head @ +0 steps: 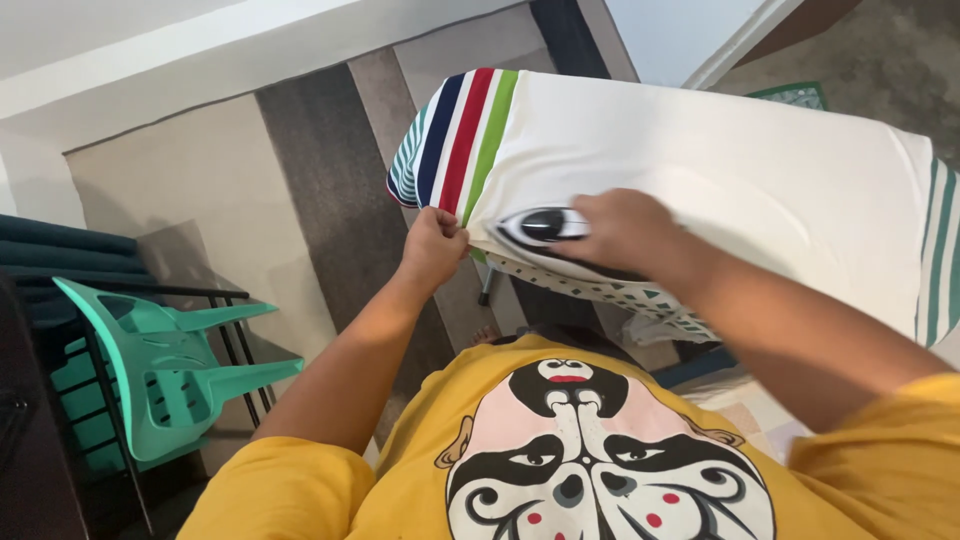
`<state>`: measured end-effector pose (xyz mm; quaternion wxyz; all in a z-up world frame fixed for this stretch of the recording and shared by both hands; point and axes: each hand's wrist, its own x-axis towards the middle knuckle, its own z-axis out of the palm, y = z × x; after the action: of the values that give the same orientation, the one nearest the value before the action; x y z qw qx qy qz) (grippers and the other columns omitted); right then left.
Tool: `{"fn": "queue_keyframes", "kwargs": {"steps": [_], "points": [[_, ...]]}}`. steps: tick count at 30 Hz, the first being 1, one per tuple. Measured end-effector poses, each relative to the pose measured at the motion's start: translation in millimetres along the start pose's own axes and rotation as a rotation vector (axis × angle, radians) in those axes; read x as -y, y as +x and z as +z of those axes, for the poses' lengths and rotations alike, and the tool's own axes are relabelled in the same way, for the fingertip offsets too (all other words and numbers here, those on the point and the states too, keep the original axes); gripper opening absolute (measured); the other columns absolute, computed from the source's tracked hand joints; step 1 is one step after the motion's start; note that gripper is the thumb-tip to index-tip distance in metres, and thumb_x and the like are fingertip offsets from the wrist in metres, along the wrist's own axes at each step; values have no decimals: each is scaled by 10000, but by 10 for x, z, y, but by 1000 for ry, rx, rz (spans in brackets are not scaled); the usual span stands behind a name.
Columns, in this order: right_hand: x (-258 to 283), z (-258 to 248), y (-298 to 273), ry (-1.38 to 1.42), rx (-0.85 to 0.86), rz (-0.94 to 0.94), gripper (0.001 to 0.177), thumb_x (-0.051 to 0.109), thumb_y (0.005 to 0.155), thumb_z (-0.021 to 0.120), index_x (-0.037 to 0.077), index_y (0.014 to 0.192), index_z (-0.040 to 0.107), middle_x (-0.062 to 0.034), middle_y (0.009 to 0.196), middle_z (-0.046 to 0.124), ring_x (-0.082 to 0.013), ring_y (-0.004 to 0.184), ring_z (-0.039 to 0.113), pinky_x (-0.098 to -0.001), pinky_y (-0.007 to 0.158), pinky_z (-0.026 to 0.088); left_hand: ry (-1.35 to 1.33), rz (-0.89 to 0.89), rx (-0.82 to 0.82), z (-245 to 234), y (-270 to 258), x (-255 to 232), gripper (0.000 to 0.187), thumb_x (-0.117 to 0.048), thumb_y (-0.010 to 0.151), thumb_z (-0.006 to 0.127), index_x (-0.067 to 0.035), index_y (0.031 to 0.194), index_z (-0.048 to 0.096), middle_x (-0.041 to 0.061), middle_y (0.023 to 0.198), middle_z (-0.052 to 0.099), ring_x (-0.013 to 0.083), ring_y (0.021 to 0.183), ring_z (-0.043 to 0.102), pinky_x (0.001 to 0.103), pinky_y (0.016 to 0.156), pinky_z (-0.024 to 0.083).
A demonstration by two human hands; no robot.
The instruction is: The recorder irons a white t-shirt on an ironing board using a steam iron.
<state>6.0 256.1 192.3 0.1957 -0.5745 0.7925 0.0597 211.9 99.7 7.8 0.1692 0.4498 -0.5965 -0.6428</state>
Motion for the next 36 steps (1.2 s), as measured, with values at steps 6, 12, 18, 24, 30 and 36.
{"fn": "queue_keyframes", "kwargs": {"steps": [6, 12, 18, 24, 30, 36], "points": [[524, -45, 262, 102, -84, -64, 445, 520, 802, 771, 118, 989, 729, -142, 856, 735, -340, 848, 724, -482, 766, 567, 293, 86, -393, -280, -22, -313, 207, -148, 883, 682, -50, 1036, 583, 113, 897, 687, 279, 809, 707, 413, 732, 588], [150, -55, 171, 52, -45, -33, 556, 592, 778, 774, 105, 1039, 715, -178, 947, 732, -389, 947, 692, -510, 809, 546, 244, 363, -424, 19, 102, -728, 178, -101, 929, 641, -52, 1089, 581, 126, 911, 704, 249, 853, 727, 392, 778, 577], [-1220, 72, -319, 63, -24, 420, 802, 678, 715, 797, 91, 1254, 706, -211, 1065, 751, -371, 975, 719, -475, 860, 561, 702, 481, 298, 1026, -144, -1024, 318, -232, 995, 586, -124, 1294, 583, 106, 1266, 707, 264, 1227, 648, 419, 1081, 530], [-2475, 334, -991, 91, -54, 703, 841, 677, 785, 802, -36, 1226, 728, -256, 997, 792, -368, 943, 750, -453, 895, 575, 1287, 828, 626, 1425, 7, -662, 665, -471, 1055, 308, -131, 1613, 185, 104, 1687, 42, 279, 1547, 34, 465, 1235, 73], [-1989, 165, -1151, 374, 111, 587, 645, 538, 643, 854, 159, 1160, 777, -166, 960, 786, -321, 871, 779, -419, 840, 591, 1286, 839, 599, 1326, -100, -730, 678, -475, 1036, 343, -147, 1616, 218, 94, 1705, 107, 279, 1572, 102, 446, 1264, 103], [-1241, -18, -1239, 61, 248, 401, 643, 606, 712, 797, 220, 1222, 734, -174, 947, 774, -327, 928, 731, -432, 853, 574, 1247, 876, 580, 1326, -73, -692, 672, -457, 1033, 386, -121, 1604, 269, 124, 1703, 149, 297, 1565, 131, 464, 1256, 116]]}}
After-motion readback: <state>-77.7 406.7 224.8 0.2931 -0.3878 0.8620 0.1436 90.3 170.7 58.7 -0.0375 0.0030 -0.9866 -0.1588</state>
